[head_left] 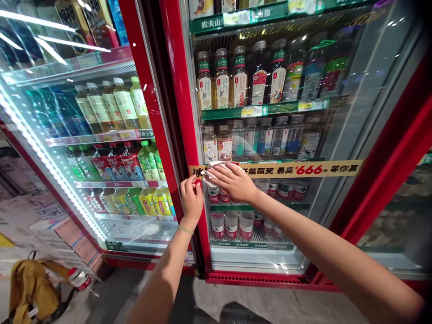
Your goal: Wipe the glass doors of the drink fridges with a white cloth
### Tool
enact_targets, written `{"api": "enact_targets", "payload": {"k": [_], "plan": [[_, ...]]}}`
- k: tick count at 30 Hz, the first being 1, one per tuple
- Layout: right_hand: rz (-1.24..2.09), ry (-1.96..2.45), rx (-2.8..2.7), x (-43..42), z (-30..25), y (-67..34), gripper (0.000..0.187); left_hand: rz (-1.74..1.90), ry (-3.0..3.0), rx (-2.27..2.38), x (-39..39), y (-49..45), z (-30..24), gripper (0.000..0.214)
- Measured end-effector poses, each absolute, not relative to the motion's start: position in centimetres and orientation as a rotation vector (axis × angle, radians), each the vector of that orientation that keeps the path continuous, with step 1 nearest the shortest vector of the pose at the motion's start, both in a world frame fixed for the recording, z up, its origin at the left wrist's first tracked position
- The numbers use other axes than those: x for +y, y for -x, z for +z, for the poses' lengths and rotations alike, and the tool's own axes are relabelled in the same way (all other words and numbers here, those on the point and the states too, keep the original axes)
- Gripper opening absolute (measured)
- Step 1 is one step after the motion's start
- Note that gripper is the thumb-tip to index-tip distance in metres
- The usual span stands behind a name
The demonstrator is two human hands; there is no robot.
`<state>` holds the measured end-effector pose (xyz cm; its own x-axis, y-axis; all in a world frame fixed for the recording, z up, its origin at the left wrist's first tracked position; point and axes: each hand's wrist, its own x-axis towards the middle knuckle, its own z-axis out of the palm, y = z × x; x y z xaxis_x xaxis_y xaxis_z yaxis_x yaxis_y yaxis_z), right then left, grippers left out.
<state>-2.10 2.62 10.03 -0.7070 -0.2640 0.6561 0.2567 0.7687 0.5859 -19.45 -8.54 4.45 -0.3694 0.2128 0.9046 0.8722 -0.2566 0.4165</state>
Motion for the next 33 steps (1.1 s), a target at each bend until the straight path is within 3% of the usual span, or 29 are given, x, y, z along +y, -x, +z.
{"api": "enact_targets", "payload": {"k": [6,15,22,25,30,33], "plan": [[-0.810,0.084,-2.150,2.0,9.1,3.3,0.054,-1.836,1.276,-1.524,-8.7,18.9,4.9,0.029],[-0.702,0.101,-2.174,1.9,9.6,3.7,0.063,-2.000,1.335,-1.555,-9.3,19.1,5.2,0.027],[-0.855,0.057,-2.208,3.1,7.8,0.7,0.061,-1.987,1.412,-1.554,-9.5,19.5,5.3,0.028],[-0.798,0.188,-2.124,3.6,8.1,0.1,0.060,-1.931,1.383,-1.554,-9.5,19.3,5.0,0.032],[-0.791,0.049,-2.239,5.0,8.2,-2.1,0.065,-1.691,1.475,-1.572,-10.1,18.3,5.3,0.036],[-0.692,0.270,-2.140,5.1,7.8,-2.8,0.064,-1.539,1.537,-1.521,-10.2,17.4,6.3,0.039]]}}
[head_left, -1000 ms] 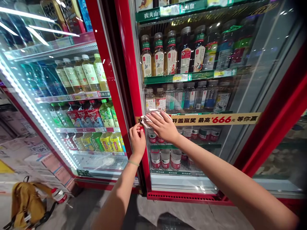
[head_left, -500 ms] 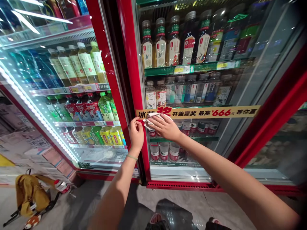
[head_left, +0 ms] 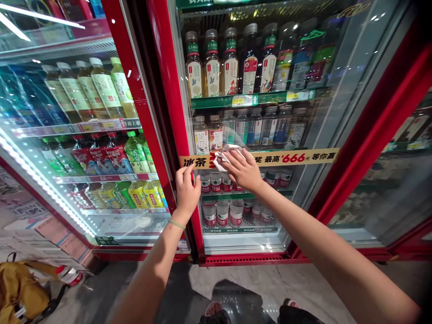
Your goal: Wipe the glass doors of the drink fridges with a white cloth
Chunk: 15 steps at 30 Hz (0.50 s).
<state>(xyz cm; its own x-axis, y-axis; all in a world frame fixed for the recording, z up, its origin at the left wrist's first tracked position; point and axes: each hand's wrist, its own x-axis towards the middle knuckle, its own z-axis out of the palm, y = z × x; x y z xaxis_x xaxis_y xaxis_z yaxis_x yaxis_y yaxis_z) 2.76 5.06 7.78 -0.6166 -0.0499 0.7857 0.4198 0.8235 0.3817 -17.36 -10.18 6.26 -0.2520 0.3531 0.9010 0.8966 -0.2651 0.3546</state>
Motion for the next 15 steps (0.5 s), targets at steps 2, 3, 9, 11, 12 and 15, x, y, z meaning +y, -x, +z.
{"api": "enact_targets", "payload": {"k": [2,3,9,11,12,15], "plan": [[-0.639,0.365,-2.101,5.0,7.2,-3.2,0.064,-1.473,1.555,-1.460,-10.0,16.7,7.0,0.040],[-0.639,0.358,-2.122,5.2,6.9,-3.7,0.063,-1.451,1.567,-1.424,-9.8,16.4,7.3,0.039],[-0.688,0.446,-2.118,7.7,6.2,-8.7,0.057,-1.307,1.697,-1.221,-8.3,15.0,8.8,0.039],[-0.642,0.630,-1.897,8.1,6.2,-8.9,0.059,-1.250,1.741,-1.157,-7.4,14.2,9.3,0.041],[-0.632,0.683,-1.816,8.2,6.1,-8.8,0.060,-1.221,1.760,-1.132,-7.0,13.7,9.4,0.042],[-0.721,0.565,-1.930,8.8,5.7,-9.8,0.059,-1.153,1.791,-1.104,-5.7,12.2,9.6,0.046]]}}
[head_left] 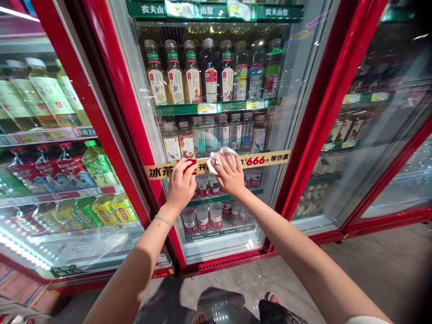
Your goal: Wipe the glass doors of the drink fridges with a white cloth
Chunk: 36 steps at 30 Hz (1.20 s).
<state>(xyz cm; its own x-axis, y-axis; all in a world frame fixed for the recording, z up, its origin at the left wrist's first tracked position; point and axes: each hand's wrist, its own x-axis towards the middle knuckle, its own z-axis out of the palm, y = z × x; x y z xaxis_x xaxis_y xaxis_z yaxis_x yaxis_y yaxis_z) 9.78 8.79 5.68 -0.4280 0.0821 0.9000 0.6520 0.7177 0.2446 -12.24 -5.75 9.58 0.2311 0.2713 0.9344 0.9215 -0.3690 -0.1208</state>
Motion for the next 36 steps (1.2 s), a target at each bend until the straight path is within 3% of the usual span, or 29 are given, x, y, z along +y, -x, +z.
{"api": "enact_targets", "payload": {"k": [3,8,13,16,19,22,25,30,36], "plan": [[-0.787,0.410,-2.148,10.3,5.7,-13.1,0.057,-1.117,1.786,-1.125,-4.8,11.4,9.2,0.051],[-0.677,0.759,-1.796,11.7,5.9,-16.9,0.062,-1.130,1.706,-1.132,-3.2,10.0,7.8,0.051],[-0.814,0.460,-2.161,13.0,4.8,-20.4,0.055,-1.154,1.645,-1.166,-1.8,8.7,6.8,0.046],[-0.748,0.637,-1.989,14.3,3.6,-22.7,0.056,-1.149,1.614,-1.153,-1.2,8.9,6.5,0.044],[-0.646,0.870,-1.673,14.8,1.3,-23.1,0.061,-1.131,1.569,-1.128,-0.7,9.6,6.2,0.044],[-0.664,0.863,-1.722,14.8,-0.7,-23.2,0.062,-1.104,1.572,-1.099,-0.3,10.2,5.6,0.047],[-0.690,0.818,-1.809,15.4,-0.8,-24.1,0.063,-1.098,1.592,-1.126,0.0,10.4,5.1,0.047],[-0.561,0.954,-1.492,16.0,-1.2,-23.7,0.071,-1.142,1.581,-1.185,0.1,10.3,4.8,0.045],[-0.581,0.907,-1.715,14.1,-6.5,-23.4,0.075,-1.126,1.580,-1.180,0.2,10.5,4.8,0.046]]}}
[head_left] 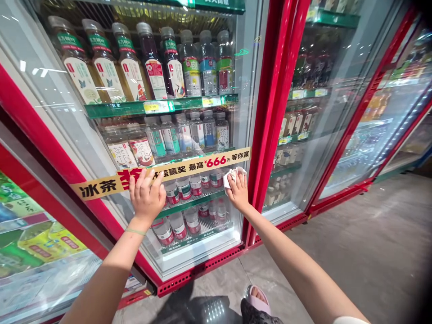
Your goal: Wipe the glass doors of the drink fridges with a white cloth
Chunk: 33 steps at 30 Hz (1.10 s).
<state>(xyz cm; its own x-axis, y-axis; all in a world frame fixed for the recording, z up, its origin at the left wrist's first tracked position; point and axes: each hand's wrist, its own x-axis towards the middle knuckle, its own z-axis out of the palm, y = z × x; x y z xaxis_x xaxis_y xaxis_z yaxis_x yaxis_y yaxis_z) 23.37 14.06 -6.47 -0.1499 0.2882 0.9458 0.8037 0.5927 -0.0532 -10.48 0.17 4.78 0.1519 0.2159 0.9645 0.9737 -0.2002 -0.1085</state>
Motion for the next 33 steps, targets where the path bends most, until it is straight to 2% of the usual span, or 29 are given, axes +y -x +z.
{"api": "enact_targets", "payload": {"k": [7,14,20,23,25,27,33], "plan": [[-0.474,1.042,-1.447,14.5,-2.2,-21.5,0.071,-1.086,1.560,-1.156,0.3,10.6,4.5,0.051],[-0.698,0.863,-1.731,13.4,-10.0,-22.5,0.072,-1.108,1.591,-1.171,0.4,10.7,4.3,0.052],[-0.409,1.159,-1.347,12.4,-4.5,-17.3,0.075,-1.099,1.575,-1.141,0.4,10.5,4.3,0.054],[-0.561,0.953,-1.612,11.0,-3.9,-14.4,0.070,-1.048,1.552,-1.093,0.3,10.5,4.4,0.058],[-0.707,0.729,-1.818,10.8,-4.9,-14.8,0.065,-1.021,1.556,-1.077,0.1,10.6,4.5,0.059],[-0.738,0.681,-1.835,11.4,-6.0,-16.8,0.063,-0.999,1.567,-1.063,0.0,10.7,4.7,0.060],[-0.339,1.156,-1.296,12.7,-5.0,-18.7,0.072,-1.008,1.530,-1.016,0.2,10.3,4.7,0.062]]}}
